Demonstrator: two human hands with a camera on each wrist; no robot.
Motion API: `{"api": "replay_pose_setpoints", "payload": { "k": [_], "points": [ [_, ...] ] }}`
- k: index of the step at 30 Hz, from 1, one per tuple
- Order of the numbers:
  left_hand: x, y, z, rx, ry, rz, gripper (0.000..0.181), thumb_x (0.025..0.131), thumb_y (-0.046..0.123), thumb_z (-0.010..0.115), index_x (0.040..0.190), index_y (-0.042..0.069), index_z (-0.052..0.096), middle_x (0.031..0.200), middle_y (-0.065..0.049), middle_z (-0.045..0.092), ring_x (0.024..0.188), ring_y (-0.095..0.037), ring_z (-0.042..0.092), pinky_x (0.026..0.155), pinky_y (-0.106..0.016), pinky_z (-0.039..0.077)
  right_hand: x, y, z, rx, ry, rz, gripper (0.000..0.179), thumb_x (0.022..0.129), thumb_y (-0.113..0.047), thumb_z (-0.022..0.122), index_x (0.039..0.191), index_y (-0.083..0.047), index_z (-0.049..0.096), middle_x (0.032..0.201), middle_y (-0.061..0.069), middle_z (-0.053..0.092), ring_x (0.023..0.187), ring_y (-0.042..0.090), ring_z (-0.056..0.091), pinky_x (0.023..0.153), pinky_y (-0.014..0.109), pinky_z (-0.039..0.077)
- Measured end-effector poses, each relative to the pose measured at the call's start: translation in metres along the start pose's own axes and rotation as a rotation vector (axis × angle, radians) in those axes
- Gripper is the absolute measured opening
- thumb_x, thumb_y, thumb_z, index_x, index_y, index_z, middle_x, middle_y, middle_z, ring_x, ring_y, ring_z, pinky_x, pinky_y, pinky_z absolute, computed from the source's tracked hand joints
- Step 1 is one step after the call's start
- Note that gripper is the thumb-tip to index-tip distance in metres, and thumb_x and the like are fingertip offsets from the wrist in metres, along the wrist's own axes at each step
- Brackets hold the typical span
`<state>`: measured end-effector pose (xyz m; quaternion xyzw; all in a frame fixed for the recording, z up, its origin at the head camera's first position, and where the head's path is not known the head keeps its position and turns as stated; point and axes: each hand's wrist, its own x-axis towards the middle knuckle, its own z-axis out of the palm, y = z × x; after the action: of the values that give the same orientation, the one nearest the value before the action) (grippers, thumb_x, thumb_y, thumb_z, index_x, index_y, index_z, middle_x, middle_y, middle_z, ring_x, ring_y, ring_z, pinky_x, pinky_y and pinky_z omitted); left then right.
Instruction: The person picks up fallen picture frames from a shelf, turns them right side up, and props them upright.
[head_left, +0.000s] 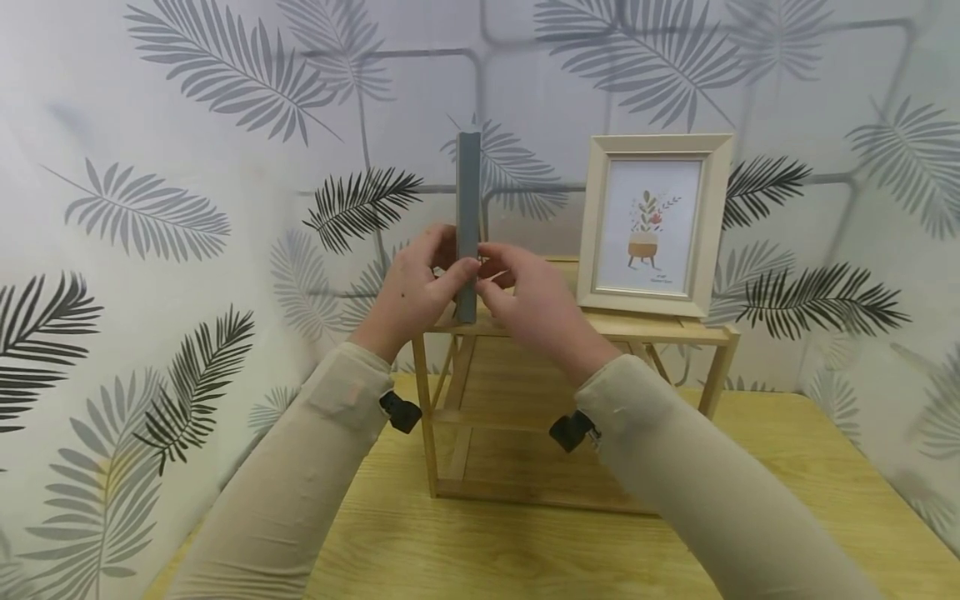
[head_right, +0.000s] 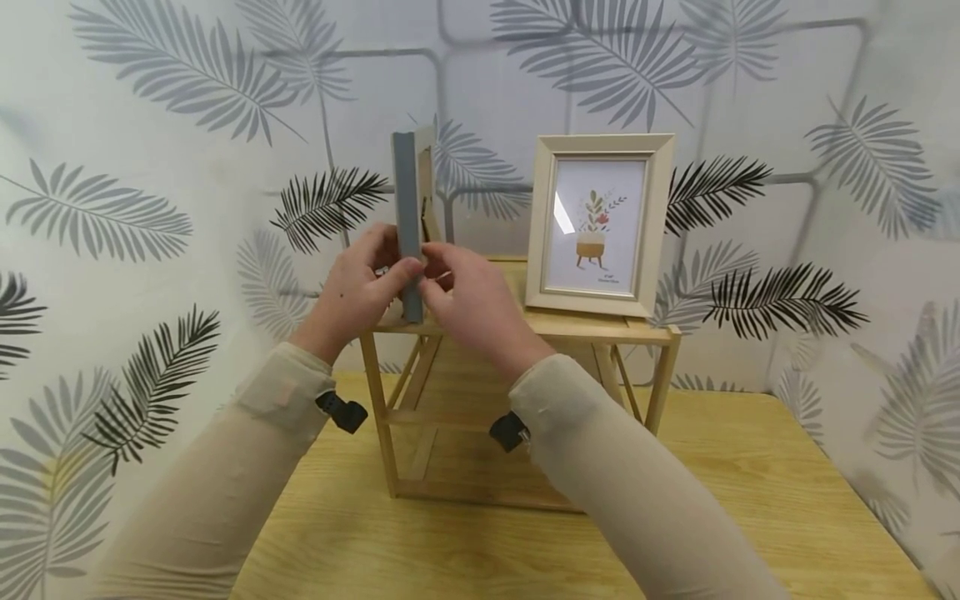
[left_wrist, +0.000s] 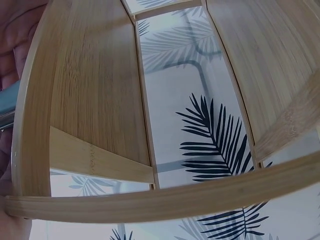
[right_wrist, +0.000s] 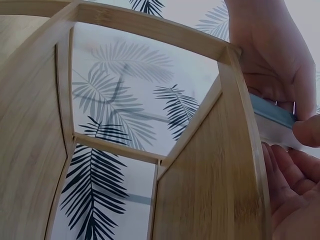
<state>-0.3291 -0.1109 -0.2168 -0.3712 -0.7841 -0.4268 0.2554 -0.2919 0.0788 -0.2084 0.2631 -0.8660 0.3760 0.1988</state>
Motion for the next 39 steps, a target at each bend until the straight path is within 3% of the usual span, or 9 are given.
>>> {"api": "replay_pose_setpoints", "payload": {
  "k": [14,26,39],
  "points": [
    [-0.001,0.000,0.001,0.009,-0.008,-0.019,0.042,0.104,0.037,0.058,0.133,0.007,0.054,0.111,-0.001,0.063,0.099,-0.013,0.059,0.085,-0.036,0.052,0.018,0.003,-0.012,-0.031,-0.022,0.129,0.052,0.101,-0.021,0.060,0.149,-0.009,0.046,0.127,0.007,0.062,0.113,0.023,0.063,0.094,0.039,0.053],
    [0.000,0.000,0.000,0.001,-0.006,-0.003,0.041,0.104,0.037,0.058,0.133,0.008,0.054,0.109,0.000,0.065,0.096,-0.012,0.061,0.084,-0.036,0.052,0.053,-0.007,-0.021,-0.133,-0.100,0.161,0.058,0.098,-0.020,0.063,0.152,-0.009,0.043,0.141,0.013,0.055,0.125,0.029,0.055,0.096,0.042,0.051],
    [-0.002,0.000,-0.001,-0.017,-0.010,0.006,0.043,0.104,0.038,0.057,0.134,0.007,0.053,0.108,-0.001,0.066,0.095,-0.012,0.062,0.082,-0.036,0.053,0.065,-0.005,-0.021,-0.183,-0.123,0.180,0.056,0.100,-0.021,0.063,0.152,-0.013,0.043,0.147,0.012,0.051,0.131,0.029,0.050,0.100,0.044,0.049]
  ]
}}
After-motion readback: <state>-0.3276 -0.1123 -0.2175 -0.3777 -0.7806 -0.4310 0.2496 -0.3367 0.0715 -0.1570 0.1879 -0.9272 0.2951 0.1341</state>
